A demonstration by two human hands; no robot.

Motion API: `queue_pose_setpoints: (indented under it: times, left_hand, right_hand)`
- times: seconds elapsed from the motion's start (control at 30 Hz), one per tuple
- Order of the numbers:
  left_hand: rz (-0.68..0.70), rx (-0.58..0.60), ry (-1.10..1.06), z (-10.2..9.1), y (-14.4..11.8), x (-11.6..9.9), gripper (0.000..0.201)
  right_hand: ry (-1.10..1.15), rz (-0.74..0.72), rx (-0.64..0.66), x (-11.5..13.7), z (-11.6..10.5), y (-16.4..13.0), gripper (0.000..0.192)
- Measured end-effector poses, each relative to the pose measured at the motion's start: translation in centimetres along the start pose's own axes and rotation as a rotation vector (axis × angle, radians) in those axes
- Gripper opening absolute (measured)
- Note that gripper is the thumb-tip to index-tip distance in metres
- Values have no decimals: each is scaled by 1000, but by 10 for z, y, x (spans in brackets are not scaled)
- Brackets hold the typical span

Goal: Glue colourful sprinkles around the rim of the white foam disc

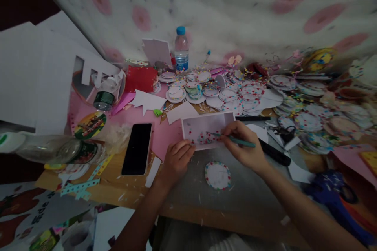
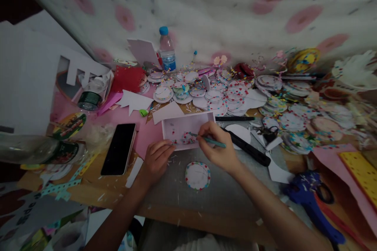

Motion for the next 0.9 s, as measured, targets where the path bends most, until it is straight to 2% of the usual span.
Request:
queue_pose_setpoints:
  times: [0.17, 0.33, 0.43, 0.5, 0.63, 0.77, 0.9]
  left_hand:
    - [-67, 14, -68, 1, 10, 8, 37]
    - [-193, 21, -174, -4, 26, 6, 28]
    - [-329, -64, -268, -18, 26, -13, 36]
    - [-459, -110, -394, -27, 21, -31, 31]
    - [-667, -38, -685, -37, 5, -68, 14]
    - [-711, 63, -786, -34, -4, -97, 13]
    - [-705, 155, -828, -30, 0, -116, 14]
  right_hand:
    - [276, 185, -217, 3, -10, -5, 16]
    - [447, 225, -321, 17, -20, -27, 18]
    - [477, 225, -339, 28, -28, -48, 18]
    - [482, 241, -358, 35, -32, -63, 18]
    - [482, 296, -392, 42, -36, -93, 17]
    - [485, 310, -379, 50, -34, -116, 16]
    - [492, 325, -348, 57, -30, -129, 15]
Point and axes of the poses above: each hand's wrist, its own y-axis towards the middle knuckle, its own z-axis out of the palm, x = y × z, the point moved 2 cm from there along y, towards the middle knuckle, and after that the axes turned 7 degrees about -z, right-handed, at the moved point
